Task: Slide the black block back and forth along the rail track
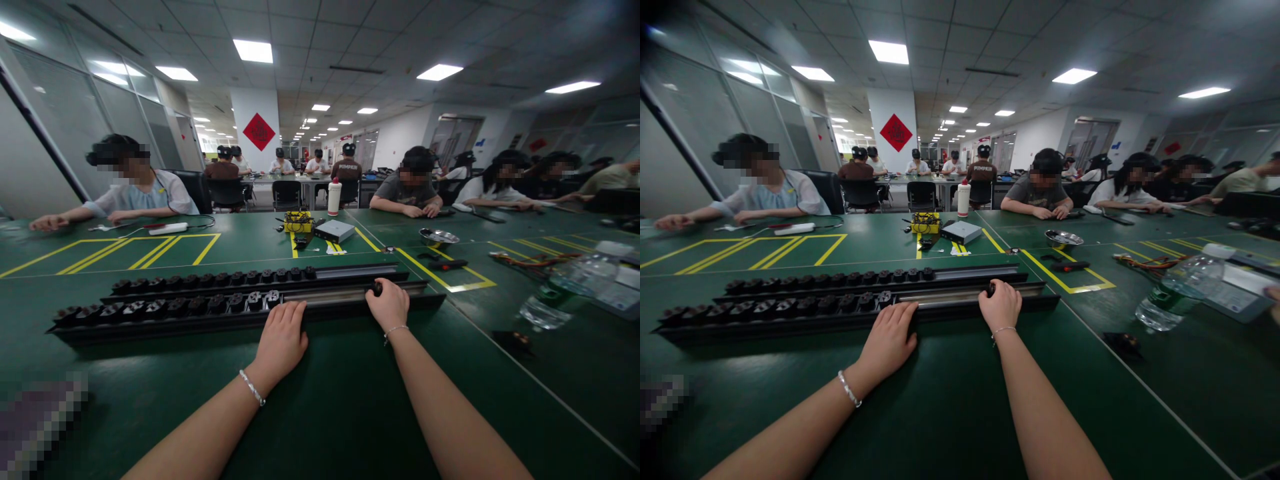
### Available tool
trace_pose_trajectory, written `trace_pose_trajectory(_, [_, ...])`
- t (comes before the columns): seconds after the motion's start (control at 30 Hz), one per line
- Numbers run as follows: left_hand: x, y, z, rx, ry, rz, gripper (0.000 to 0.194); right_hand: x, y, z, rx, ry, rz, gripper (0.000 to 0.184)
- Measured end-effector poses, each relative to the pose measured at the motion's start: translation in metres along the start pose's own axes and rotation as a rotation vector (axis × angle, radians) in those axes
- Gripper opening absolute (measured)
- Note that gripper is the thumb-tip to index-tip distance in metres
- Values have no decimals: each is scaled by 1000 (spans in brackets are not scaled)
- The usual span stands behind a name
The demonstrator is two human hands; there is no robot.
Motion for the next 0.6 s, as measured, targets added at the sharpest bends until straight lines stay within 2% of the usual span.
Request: trace_pose_trajectory(0.6, [0, 1, 0, 1, 0, -3, 55, -6, 0, -3, 27, -12, 11, 34])
Point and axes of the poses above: each hand's wrist, its own y-axis towards the middle knuckle, its own x-axis out of the palm, z = x × y, the point moved 3 cm from there along y, towards the middle knuckle, and after that the axes turned 13 degrees about z, right-handed, at the moved point
